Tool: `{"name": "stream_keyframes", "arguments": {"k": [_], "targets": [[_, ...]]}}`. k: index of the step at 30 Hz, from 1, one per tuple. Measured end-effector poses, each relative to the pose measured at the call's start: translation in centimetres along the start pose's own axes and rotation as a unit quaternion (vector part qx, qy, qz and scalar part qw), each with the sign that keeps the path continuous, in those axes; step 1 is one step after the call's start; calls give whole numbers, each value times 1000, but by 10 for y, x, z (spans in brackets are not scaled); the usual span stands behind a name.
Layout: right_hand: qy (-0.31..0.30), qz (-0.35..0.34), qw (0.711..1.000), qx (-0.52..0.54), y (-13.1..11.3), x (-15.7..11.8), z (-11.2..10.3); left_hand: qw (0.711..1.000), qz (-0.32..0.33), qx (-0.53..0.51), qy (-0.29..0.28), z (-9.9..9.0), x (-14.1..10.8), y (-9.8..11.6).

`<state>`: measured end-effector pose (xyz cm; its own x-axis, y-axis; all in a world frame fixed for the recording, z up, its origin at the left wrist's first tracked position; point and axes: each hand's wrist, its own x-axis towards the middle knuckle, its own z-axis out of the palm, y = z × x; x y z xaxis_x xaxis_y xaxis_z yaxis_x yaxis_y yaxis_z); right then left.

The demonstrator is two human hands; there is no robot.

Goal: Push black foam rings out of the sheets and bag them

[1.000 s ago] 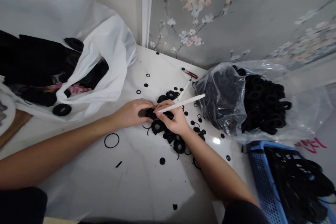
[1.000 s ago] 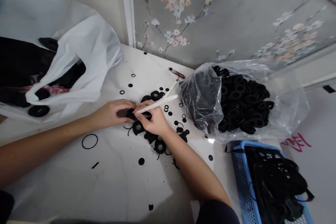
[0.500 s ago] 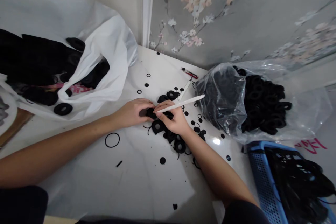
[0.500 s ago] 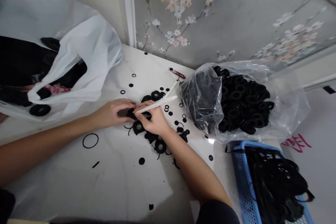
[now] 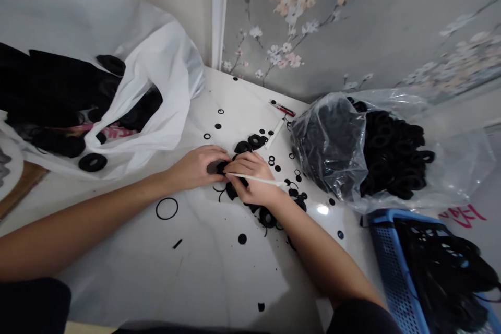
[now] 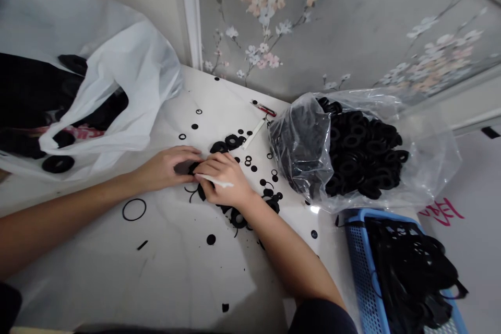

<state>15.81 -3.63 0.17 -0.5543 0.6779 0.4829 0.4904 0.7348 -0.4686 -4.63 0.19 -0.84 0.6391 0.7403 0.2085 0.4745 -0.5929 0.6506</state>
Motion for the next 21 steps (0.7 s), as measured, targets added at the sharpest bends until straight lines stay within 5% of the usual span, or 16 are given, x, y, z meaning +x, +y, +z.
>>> {"name": "stream_keyframes", "arguments": {"k": [9, 17, 21], "targets": [[-12, -9, 1000, -2, 0, 0, -1, 999, 34, 2, -4, -1, 2, 4], [188, 88, 973, 103, -2, 2, -7, 994, 109, 26, -8, -6, 3, 7], [211, 120, 959, 150, -1, 0, -7, 989, 128, 57, -38, -9, 4, 7]]}}
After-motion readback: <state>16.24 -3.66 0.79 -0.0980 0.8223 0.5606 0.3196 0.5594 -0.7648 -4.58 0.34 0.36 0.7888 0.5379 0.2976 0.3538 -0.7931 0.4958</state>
